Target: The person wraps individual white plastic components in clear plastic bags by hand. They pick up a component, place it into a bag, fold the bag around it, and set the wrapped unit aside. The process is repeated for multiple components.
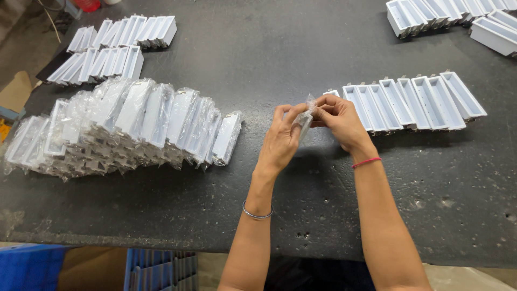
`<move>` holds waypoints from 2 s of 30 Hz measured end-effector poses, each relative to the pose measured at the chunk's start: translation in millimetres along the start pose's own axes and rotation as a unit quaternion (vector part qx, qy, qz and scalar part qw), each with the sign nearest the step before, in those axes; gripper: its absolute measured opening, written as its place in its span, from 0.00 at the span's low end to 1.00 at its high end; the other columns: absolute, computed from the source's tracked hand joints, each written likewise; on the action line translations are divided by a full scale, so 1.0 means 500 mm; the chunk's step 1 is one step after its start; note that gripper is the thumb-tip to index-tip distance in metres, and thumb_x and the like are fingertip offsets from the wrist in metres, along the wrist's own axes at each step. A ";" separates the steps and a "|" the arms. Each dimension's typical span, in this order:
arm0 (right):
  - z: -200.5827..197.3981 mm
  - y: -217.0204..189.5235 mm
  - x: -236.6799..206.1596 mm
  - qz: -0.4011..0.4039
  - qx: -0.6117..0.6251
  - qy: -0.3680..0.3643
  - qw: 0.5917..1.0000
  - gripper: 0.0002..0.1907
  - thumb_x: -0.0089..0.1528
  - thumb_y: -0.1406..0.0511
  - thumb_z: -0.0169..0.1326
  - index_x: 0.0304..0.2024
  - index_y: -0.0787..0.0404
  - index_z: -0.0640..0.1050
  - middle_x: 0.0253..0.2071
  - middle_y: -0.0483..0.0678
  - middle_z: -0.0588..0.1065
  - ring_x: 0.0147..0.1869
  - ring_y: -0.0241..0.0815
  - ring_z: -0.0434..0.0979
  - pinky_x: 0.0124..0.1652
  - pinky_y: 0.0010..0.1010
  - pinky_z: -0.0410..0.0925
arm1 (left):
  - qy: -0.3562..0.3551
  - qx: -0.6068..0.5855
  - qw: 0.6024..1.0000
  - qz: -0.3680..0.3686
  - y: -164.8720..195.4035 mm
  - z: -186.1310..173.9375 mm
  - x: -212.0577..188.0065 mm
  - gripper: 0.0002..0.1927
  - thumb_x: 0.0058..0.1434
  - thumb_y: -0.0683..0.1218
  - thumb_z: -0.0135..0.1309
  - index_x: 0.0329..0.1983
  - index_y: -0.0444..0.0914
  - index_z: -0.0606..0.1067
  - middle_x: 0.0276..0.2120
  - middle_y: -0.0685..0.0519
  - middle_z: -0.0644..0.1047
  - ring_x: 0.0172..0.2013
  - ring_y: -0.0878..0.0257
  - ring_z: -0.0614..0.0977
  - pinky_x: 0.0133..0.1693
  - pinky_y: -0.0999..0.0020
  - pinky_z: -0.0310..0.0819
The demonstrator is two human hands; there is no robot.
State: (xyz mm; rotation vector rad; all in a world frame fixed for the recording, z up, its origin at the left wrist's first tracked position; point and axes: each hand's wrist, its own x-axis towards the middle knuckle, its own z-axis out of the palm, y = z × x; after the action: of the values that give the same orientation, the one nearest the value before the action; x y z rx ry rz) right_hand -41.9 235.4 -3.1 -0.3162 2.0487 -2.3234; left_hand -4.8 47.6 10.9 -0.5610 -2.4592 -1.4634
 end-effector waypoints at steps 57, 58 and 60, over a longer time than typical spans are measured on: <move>0.040 -0.038 -0.037 -0.063 -0.143 0.000 0.988 0.20 0.63 0.71 0.58 0.57 0.65 0.70 0.51 0.52 0.75 0.53 0.39 0.77 0.51 0.28 0.71 | 0.060 -0.004 0.997 -0.050 -0.012 0.005 -0.011 0.22 0.63 0.48 0.52 0.61 0.44 0.69 0.47 0.42 0.80 0.48 0.44 0.83 0.48 0.52 0.77; 0.036 -0.046 -0.041 -0.080 -0.116 -0.017 0.990 0.21 0.64 0.70 0.58 0.58 0.65 0.70 0.56 0.51 0.74 0.58 0.39 0.76 0.54 0.28 0.71 | 0.079 0.013 0.996 -0.040 -0.011 0.002 -0.004 0.21 0.64 0.48 0.51 0.61 0.43 0.70 0.47 0.42 0.80 0.48 0.44 0.83 0.48 0.52 0.77; 0.027 -0.055 -0.048 -0.102 -0.102 -0.015 0.989 0.21 0.66 0.69 0.58 0.61 0.64 0.69 0.62 0.51 0.72 0.63 0.41 0.75 0.59 0.29 0.71 | 0.141 0.113 0.982 -0.048 -0.020 -0.021 -0.001 0.21 0.65 0.47 0.51 0.62 0.42 0.70 0.47 0.42 0.79 0.48 0.44 0.82 0.48 0.52 0.78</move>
State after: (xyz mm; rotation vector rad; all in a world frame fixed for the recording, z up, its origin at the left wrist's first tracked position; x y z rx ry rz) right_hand -13.0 229.4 22.2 -0.5906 2.3458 -2.1975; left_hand -8.9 33.9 8.0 -0.1784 -2.4052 -1.1784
